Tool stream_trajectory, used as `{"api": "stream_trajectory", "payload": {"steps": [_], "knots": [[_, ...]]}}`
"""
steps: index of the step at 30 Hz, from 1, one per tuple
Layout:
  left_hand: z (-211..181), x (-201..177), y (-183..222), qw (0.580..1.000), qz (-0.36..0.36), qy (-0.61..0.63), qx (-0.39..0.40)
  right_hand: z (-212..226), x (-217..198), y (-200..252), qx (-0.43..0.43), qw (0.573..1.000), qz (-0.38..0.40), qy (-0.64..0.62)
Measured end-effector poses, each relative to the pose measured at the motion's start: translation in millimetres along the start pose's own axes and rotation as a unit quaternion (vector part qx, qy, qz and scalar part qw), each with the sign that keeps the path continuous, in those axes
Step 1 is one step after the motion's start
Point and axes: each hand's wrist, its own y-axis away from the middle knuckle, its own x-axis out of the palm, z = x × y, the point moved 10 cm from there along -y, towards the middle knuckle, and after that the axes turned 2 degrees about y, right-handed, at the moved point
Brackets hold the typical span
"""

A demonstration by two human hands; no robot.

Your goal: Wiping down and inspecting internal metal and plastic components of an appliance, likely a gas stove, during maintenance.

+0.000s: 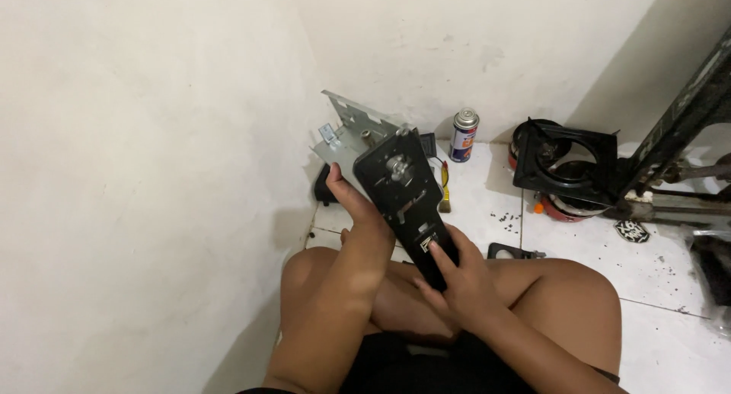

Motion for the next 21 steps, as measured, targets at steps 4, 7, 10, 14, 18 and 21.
{"api": "stream_trajectory", "payload": {"steps": [4,7,10,14,18,21], "knots": [[1,5,-4,0.999,0.034,0.013,-0.011,7,3,5,-0.025,0.999,-0.023,0.018],[2,12,-5,0.995,0.089,0.036,-0.023,12,4,5,-0.042,0.998,-0.047,0.009],[6,1,-4,0.989,0.129,0.061,-0.037,7,10,11,-0.014,0.998,-0.054,0.027],[20,-2,-8,0.975,0.187,0.096,-0.072,14,2,3,-0.023,0.996,-0.075,0.052],[26,6,-21,0.957,0.239,0.136,-0.097,12,3,-1,-0.033,0.994,-0.081,0.069],[28,0,-25,0.941,0.274,0.161,-0.117,9,12,4,-0.012,0.995,-0.067,0.069]]}}
